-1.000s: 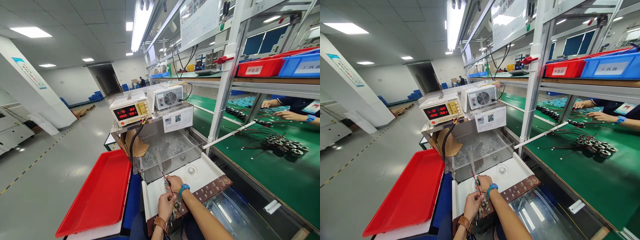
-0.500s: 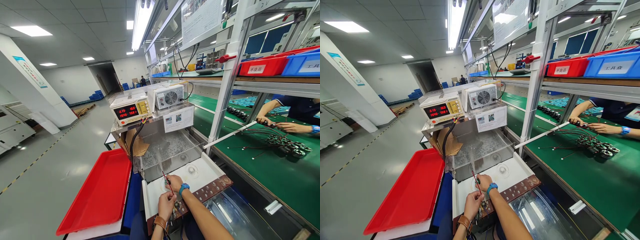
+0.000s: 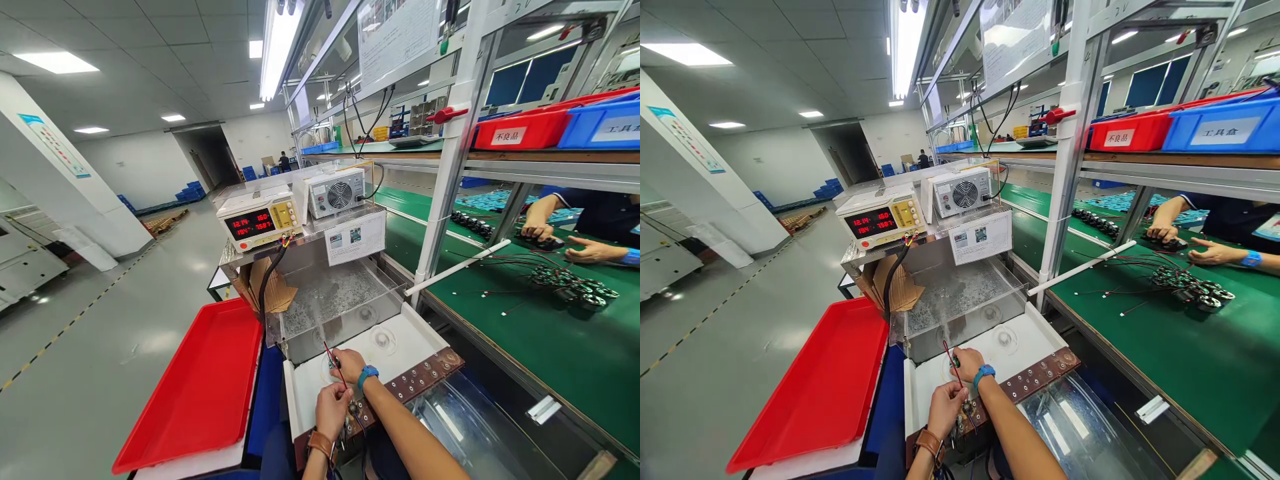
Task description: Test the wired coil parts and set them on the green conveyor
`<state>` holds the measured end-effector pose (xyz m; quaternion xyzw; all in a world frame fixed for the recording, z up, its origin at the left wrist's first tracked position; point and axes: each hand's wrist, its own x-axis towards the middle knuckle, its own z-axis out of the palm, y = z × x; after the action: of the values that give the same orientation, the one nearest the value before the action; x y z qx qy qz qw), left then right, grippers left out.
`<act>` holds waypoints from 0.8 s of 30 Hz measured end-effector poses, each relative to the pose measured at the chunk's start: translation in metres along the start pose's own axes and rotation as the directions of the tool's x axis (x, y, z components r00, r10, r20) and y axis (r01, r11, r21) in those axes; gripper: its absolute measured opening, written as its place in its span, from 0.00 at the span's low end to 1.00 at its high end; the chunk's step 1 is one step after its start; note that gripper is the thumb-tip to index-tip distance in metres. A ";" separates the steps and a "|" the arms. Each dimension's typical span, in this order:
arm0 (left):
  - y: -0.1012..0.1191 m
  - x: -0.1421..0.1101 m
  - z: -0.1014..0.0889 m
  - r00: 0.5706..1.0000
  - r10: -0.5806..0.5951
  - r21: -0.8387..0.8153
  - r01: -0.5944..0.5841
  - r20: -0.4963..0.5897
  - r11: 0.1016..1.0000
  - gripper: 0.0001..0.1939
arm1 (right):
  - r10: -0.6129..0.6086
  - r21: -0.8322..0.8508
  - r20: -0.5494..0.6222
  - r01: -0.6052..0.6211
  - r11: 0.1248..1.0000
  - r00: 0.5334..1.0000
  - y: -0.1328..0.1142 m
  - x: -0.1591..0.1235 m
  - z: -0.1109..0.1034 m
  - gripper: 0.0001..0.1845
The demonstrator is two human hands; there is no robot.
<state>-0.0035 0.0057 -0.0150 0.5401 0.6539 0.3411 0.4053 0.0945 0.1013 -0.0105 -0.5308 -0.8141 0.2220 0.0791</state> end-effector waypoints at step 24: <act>0.007 0.011 -0.009 1.000 0.013 0.032 -0.013 0.016 0.999 0.29 | -0.092 -0.063 -0.091 0.087 0.994 0.992 0.015 0.019 0.016 0.21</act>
<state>-0.0096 0.0177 -0.0066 0.5535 0.6526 0.3288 0.3995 0.0934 0.1191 -0.0334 -0.5058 -0.8386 0.1688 0.1114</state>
